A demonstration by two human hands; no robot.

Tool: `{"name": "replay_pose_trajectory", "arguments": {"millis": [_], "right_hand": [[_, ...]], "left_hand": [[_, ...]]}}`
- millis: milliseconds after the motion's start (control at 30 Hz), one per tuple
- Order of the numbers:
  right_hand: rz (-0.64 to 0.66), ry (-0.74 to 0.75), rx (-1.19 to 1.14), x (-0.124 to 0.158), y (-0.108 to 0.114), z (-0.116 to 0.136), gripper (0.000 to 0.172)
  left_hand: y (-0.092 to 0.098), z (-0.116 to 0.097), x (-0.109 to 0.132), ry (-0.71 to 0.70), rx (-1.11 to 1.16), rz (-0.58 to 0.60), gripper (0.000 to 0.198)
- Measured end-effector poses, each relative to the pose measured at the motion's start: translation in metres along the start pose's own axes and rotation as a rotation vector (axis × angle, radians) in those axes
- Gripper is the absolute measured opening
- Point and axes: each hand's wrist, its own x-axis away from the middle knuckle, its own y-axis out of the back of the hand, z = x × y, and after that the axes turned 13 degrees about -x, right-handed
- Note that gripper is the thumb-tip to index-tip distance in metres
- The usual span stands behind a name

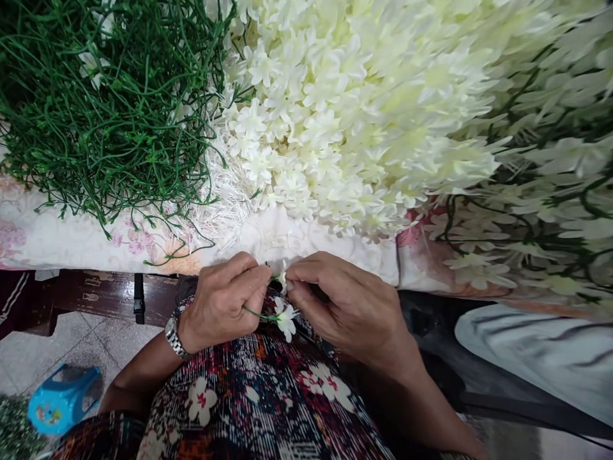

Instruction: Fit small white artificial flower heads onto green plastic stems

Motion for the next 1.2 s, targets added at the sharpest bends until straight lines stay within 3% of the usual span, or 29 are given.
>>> {"name": "replay_pose_trajectory", "arguments": {"millis": [267, 900, 1200], "right_hand": [[-0.027, 0.009, -0.002, 0.001, -0.007, -0.002, 0.007], [-0.078, -0.061, -0.219, 0.003, -0.018, -0.006, 0.011], [-0.064, -0.032, -0.236, 0.001, -0.02, -0.007, 0.008]], "left_hand": [[0.002, -0.002, -0.002, 0.013, -0.02, 0.045, 0.016], [-0.006, -0.001, 0.005, 0.051, 0.04, -0.084, 0.01], [-0.007, 0.0, 0.005, 0.061, 0.076, -0.085, 0.01]]}}
